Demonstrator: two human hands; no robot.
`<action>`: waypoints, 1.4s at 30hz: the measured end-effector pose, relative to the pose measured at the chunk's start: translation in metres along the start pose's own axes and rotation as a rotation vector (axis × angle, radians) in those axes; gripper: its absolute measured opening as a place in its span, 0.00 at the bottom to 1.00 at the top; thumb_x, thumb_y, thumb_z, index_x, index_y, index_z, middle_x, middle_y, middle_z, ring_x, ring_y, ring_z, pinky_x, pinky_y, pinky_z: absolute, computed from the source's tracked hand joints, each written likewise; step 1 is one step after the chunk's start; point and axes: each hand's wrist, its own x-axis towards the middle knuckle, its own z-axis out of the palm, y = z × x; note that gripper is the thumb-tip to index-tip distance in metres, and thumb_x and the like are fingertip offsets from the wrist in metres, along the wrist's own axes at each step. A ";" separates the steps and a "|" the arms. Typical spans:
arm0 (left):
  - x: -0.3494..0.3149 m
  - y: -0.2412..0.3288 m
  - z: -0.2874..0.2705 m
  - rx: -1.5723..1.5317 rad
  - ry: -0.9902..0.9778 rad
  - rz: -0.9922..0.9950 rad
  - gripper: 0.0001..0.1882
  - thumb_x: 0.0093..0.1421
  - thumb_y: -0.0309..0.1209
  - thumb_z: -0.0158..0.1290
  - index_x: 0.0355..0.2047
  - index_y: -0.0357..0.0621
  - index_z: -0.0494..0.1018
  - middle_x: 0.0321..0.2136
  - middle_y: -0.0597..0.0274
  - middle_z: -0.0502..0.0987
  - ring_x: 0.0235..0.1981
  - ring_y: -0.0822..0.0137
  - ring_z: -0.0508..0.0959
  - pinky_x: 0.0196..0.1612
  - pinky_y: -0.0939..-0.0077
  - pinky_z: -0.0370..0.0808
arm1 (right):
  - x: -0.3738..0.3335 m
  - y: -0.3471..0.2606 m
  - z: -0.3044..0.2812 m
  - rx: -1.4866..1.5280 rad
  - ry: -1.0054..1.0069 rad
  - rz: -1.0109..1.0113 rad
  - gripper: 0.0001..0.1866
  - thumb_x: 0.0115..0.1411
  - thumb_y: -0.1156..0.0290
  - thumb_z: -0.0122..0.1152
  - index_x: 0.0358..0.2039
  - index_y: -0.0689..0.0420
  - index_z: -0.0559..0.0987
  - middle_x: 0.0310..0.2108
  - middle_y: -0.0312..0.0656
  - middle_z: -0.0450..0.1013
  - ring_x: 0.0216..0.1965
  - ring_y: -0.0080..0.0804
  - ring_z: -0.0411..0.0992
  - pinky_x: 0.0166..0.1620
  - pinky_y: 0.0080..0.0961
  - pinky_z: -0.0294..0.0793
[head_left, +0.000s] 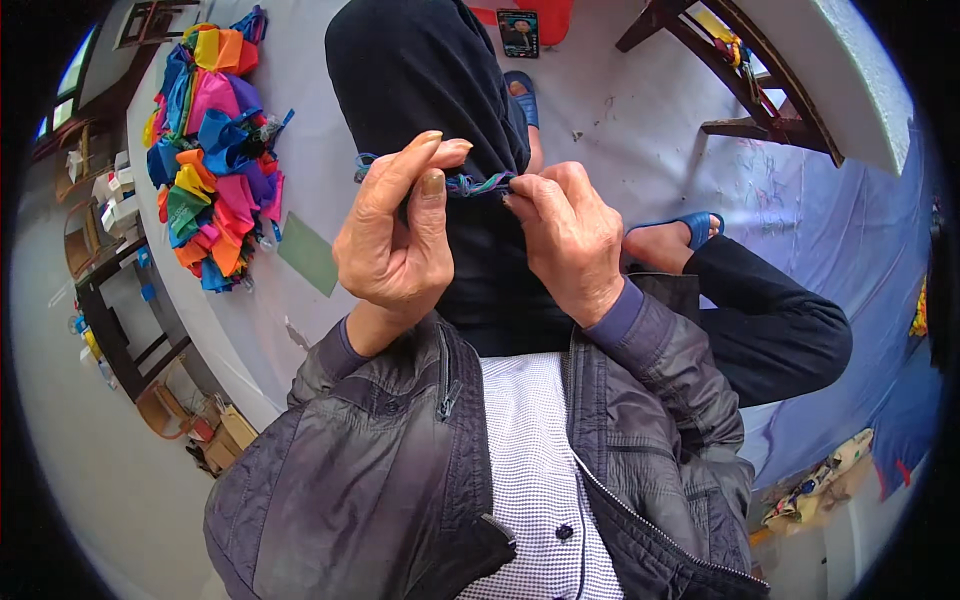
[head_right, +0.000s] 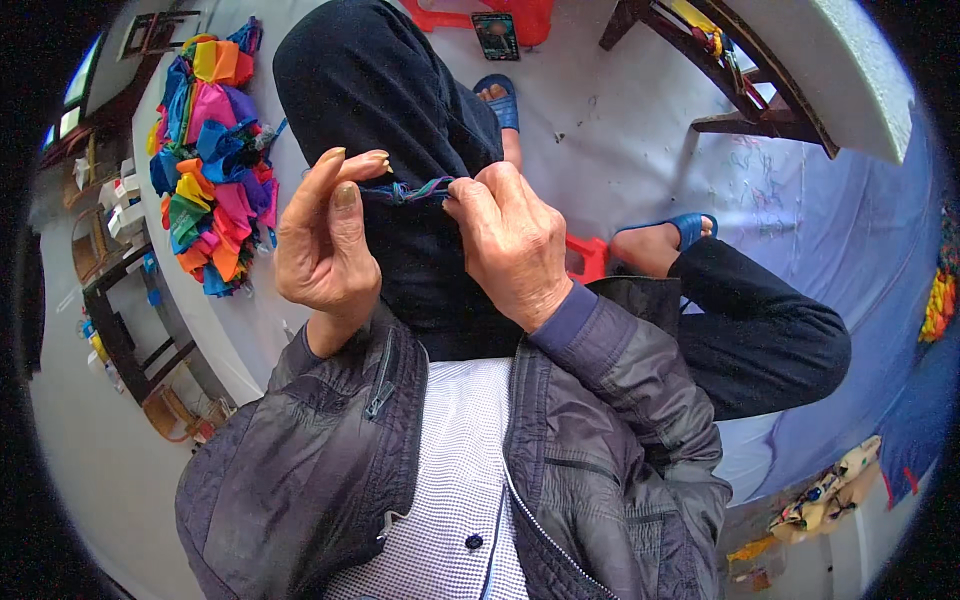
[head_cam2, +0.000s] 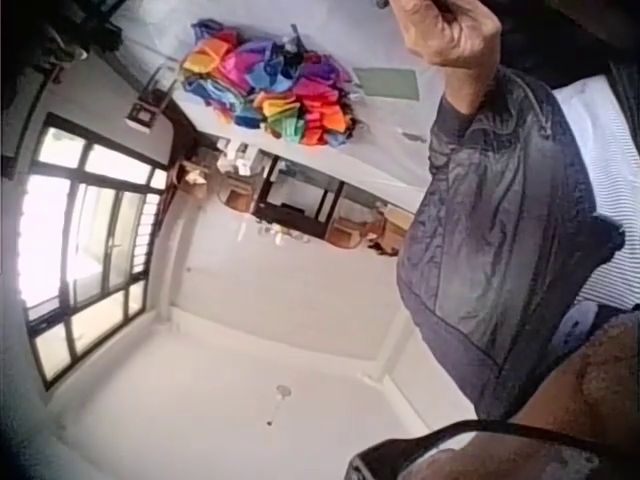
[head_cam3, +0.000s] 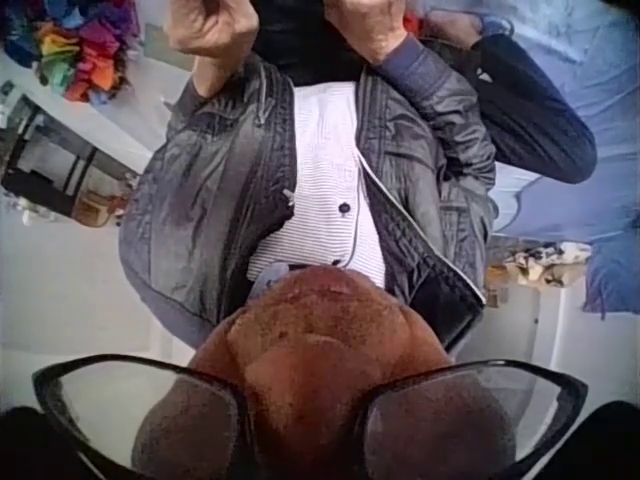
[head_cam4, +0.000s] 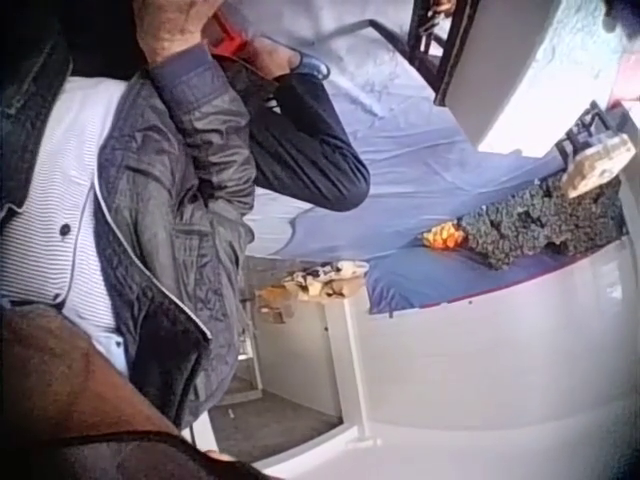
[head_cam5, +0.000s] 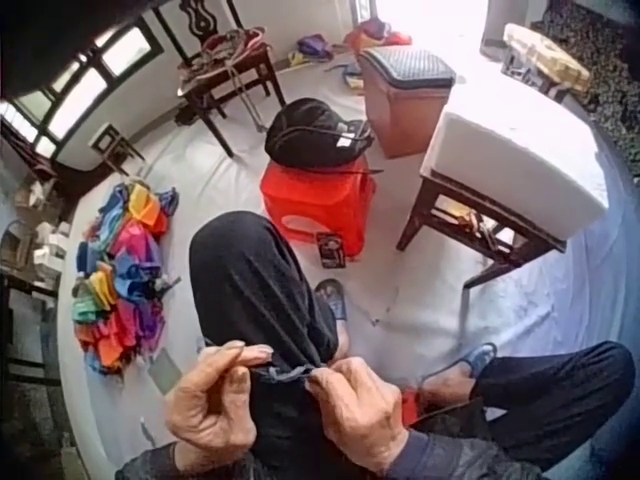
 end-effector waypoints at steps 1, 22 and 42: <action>0.001 0.000 0.000 0.001 0.002 0.001 0.15 0.67 0.12 0.53 0.54 0.24 0.74 0.41 0.43 0.84 0.43 0.58 0.85 0.49 0.70 0.81 | 0.000 0.000 0.001 0.000 -0.001 -0.002 0.13 0.53 0.82 0.72 0.39 0.59 0.80 0.31 0.44 0.72 0.29 0.41 0.76 0.30 0.33 0.76; 0.008 -0.009 0.005 0.028 -0.180 0.114 0.14 0.65 0.11 0.54 0.51 0.27 0.77 0.41 0.42 0.84 0.43 0.56 0.85 0.50 0.66 0.82 | -0.007 0.010 -0.017 0.012 0.037 -0.106 0.13 0.52 0.87 0.70 0.38 0.63 0.80 0.33 0.47 0.75 0.30 0.42 0.78 0.32 0.31 0.78; 0.013 -0.014 0.008 0.125 -0.485 0.217 0.14 0.51 0.18 0.69 0.39 0.35 0.84 0.33 0.54 0.85 0.33 0.58 0.84 0.38 0.69 0.81 | -0.015 0.000 -0.033 0.648 0.025 0.627 0.02 0.65 0.80 0.65 0.37 0.62 0.80 0.30 0.36 0.77 0.26 0.19 0.74 0.29 0.17 0.71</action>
